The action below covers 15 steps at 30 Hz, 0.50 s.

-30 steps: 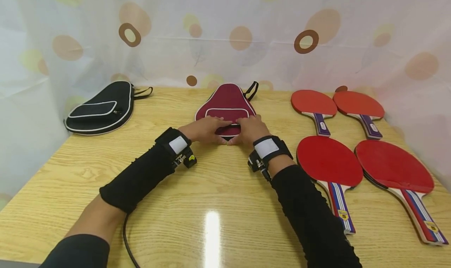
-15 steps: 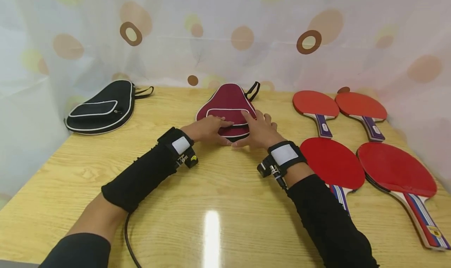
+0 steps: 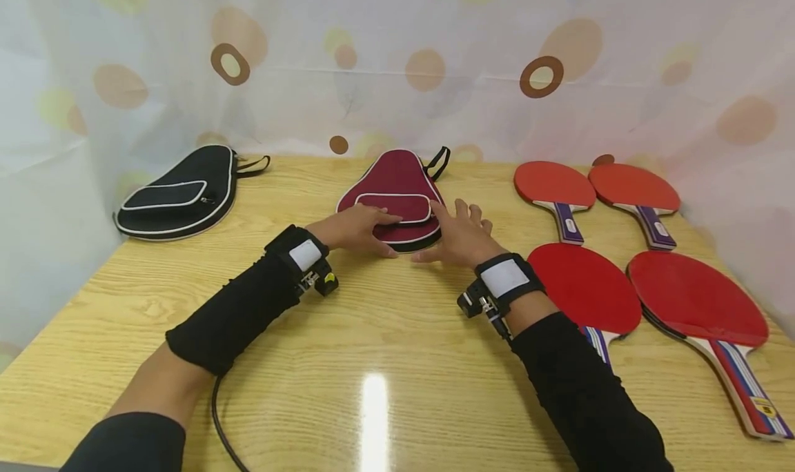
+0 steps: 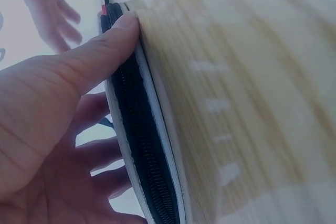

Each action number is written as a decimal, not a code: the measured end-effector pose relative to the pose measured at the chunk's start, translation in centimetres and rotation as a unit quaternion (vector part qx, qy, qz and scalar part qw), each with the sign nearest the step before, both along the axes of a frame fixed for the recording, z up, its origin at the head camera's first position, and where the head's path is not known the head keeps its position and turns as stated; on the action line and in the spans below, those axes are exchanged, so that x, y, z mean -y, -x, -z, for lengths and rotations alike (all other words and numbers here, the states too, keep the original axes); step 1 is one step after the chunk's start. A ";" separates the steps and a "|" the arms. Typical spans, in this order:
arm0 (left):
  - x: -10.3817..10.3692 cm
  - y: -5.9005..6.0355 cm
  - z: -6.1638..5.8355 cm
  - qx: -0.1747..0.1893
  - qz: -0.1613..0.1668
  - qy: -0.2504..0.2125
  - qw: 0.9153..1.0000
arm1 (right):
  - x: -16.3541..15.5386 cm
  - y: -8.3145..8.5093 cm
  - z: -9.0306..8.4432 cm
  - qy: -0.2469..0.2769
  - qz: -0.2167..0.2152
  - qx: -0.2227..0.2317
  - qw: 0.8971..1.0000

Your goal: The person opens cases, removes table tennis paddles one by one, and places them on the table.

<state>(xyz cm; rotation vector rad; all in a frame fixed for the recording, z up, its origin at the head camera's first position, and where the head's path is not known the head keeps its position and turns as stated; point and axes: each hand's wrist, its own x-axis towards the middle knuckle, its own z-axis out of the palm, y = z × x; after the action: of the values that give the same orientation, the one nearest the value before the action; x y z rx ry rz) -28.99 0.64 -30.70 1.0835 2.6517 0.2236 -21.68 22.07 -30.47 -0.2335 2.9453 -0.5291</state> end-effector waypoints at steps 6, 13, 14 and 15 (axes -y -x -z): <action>1.9 0.2 -0.1 0.010 -0.004 -0.014 1.000 | -0.5 -0.2 0.0 -0.005 0.002 0.002 1.000; 4.3 0.6 0.0 0.028 -0.025 -0.025 0.999 | -0.7 -0.4 0.0 -0.003 0.007 -0.005 1.000; 4.7 0.7 0.0 0.027 -0.026 -0.026 0.999 | -0.8 -0.5 0.0 -0.002 0.007 -0.007 1.000; 5.0 0.8 0.1 0.025 -0.026 -0.026 0.999 | -0.9 -0.6 0.1 0.000 0.006 -0.010 1.000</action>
<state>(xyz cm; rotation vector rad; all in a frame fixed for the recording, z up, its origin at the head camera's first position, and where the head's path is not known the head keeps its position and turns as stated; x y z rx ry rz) -29.83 -4.38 -30.77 1.0111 2.6455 0.3270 -21.11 22.93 -30.54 -0.2226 2.9675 -0.5301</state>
